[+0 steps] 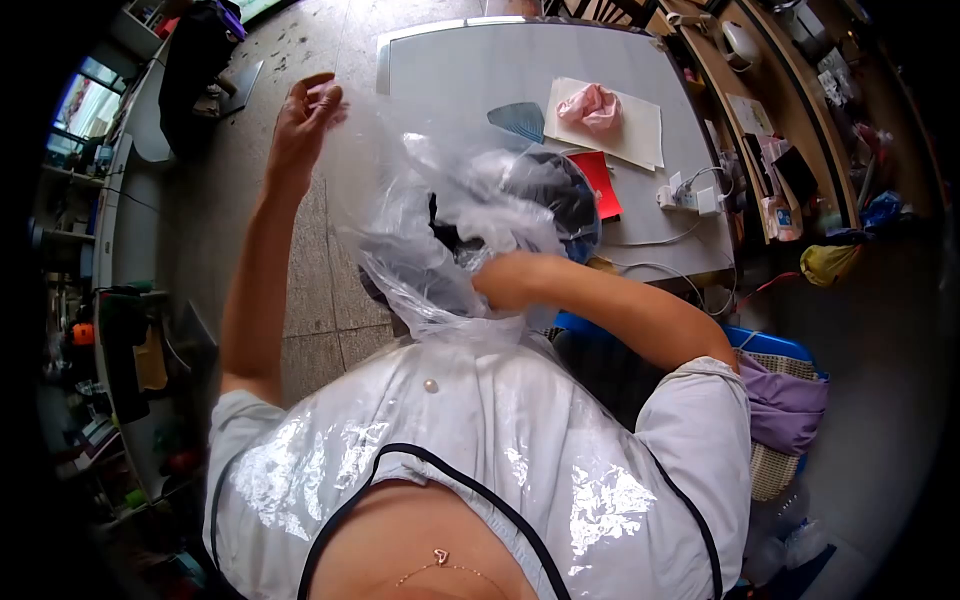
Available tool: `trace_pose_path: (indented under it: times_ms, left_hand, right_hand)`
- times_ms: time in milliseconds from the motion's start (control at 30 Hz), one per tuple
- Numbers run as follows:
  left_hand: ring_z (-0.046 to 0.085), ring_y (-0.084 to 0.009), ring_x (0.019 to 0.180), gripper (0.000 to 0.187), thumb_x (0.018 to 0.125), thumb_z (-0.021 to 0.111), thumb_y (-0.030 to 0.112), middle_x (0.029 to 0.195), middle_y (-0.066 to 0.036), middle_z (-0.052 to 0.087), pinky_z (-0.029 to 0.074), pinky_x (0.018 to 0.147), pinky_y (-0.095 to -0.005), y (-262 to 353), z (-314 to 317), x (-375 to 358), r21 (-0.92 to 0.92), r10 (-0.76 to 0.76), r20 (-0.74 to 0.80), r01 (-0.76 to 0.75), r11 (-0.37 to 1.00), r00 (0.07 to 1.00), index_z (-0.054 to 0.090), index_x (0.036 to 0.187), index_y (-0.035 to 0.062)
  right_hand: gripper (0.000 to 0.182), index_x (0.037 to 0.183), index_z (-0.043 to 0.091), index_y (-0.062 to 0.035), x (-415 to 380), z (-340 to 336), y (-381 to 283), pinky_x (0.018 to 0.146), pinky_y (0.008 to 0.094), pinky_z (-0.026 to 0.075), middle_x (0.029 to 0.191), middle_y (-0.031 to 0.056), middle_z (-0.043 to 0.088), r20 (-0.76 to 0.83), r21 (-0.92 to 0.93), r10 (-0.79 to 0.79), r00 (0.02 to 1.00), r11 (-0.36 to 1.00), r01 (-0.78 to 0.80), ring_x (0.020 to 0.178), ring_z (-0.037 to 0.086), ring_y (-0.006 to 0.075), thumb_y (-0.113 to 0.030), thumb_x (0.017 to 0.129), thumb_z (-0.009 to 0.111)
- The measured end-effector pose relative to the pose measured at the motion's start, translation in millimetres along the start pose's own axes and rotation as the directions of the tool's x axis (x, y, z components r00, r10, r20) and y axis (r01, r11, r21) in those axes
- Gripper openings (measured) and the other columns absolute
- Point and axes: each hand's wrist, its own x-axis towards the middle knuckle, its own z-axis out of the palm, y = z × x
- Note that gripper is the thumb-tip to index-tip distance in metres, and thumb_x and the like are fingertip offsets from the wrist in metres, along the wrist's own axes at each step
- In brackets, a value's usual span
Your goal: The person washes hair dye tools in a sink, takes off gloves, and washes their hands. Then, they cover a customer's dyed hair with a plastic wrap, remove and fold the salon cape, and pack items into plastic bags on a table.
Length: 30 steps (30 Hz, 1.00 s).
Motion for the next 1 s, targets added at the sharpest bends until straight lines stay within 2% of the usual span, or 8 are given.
trace_pose_path:
  times_ms: [100,233,300,500,733,900,967,1000]
  left_hand:
    - [0.054,-0.0225,0.077,0.017,0.082,0.054,0.015,0.084,-0.009,0.051,0.046,0.062,-0.0311,66.1,15.7,-36.0,0.493,0.62,0.072,-0.568,0.659,0.781,0.048,0.09,0.0009]
    - [0.055,-0.0264,0.077,0.015,0.079,0.052,0.012,0.086,-0.011,0.053,0.044,0.07,-0.037,59.0,65.9,-100.5,0.232,0.162,0.8,-0.546,0.805,0.578,0.048,0.09,0.0018]
    - [0.055,-0.0244,0.084,0.023,0.072,0.058,0.012,0.087,-0.011,0.055,0.043,0.069,-0.0374,-18.1,86.9,-122.4,0.249,0.298,0.777,-0.706,0.663,0.554,0.049,0.091,0.0031]
    - [0.052,-0.024,0.099,0.041,0.067,0.062,0.021,0.1,-0.009,0.058,0.038,0.085,-0.0343,-11.2,14.8,-124.8,0.685,-0.676,0.724,-0.259,0.681,0.137,0.057,0.107,0.0153]
    - [0.047,-0.0269,0.106,0.042,0.073,0.06,0.02,0.113,-0.012,0.051,0.034,0.092,-0.0367,-21.0,-55.2,-143.0,0.431,-0.101,0.872,-0.655,0.621,0.479,0.051,0.114,0.0122]
    - [0.046,-0.0266,0.106,0.043,0.071,0.054,0.008,0.106,-0.014,0.052,0.034,0.09,-0.0386,-24.7,-1.6,-140.4,0.441,-0.286,0.809,-0.208,0.873,0.514,0.047,0.113,0.0103]
    - [0.051,-0.0244,0.099,0.034,0.072,0.051,0.008,0.102,-0.013,0.054,0.036,0.084,-0.0401,-25.8,26.9,-147.5,0.297,0.209,0.865,-0.802,0.518,0.455,0.051,0.106,0.0111]
    - [0.053,-0.0236,0.095,0.034,0.07,0.052,0.009,0.099,-0.012,0.056,0.037,0.083,-0.0387,-25.9,30.3,-154.6,0.344,-0.085,0.929,-0.757,0.555,0.36,0.053,0.104,0.0113]
  right_hand:
    - [0.023,0.092,0.054,0.0006,20.0,-6.5,22.4,0.076,0.0394,0.043,0.093,0.0178,0.054,-0.639,0.083,-0.08,0.765,0.981,0.173,0.092,0.053,0.0315,-0.011,0.072,0.052]
    - [0.025,0.095,0.053,-0.0048,37.7,10.4,66.1,0.076,0.0371,0.044,0.101,0.0135,0.053,-0.68,0.274,0.045,0.732,0.942,0.196,0.093,0.053,0.0304,-0.013,0.071,0.054]
    - [0.024,0.096,0.055,-0.0072,39.9,3.0,82.3,0.076,0.0374,0.044,0.102,0.0114,0.054,-0.461,0.1,0.178,0.869,0.984,-0.148,0.093,0.054,0.0287,-0.012,0.073,0.052]
    - [0.028,0.102,0.054,-0.0058,8.1,-23.6,88.1,0.076,0.0368,0.045,0.105,0.0132,0.052,-0.402,0.026,0.424,0.811,0.891,-0.453,0.09,0.055,0.0301,-0.006,0.075,0.047]
    - [0.039,0.11,0.052,-0.008,9.1,20.1,45.0,0.075,0.0364,0.045,0.104,0.0136,0.052,-0.16,-0.047,-0.12,0.98,0.992,0.113,0.092,0.053,0.0301,-0.005,0.071,0.054]
    - [0.034,0.104,0.055,-0.0096,9.2,6.6,7.6,0.072,0.0377,0.046,0.098,0.0144,0.057,0.243,-0.047,-0.064,0.968,0.996,0.077,0.087,0.056,0.0312,-0.003,0.07,0.05]
    - [0.027,0.094,0.058,-0.009,29.6,16.0,24.4,0.071,0.0364,0.047,0.088,0.0139,0.06,-0.257,0.022,-0.005,0.966,1.0,0.011,0.083,0.057,0.0311,-0.004,0.068,0.053]
    - [0.021,0.087,0.059,-0.007,32.9,16.1,28.3,0.068,0.0367,0.048,0.083,0.0129,0.06,-0.487,-0.014,-0.091,0.869,0.995,0.096,0.081,0.058,0.0311,-0.005,0.067,0.054]
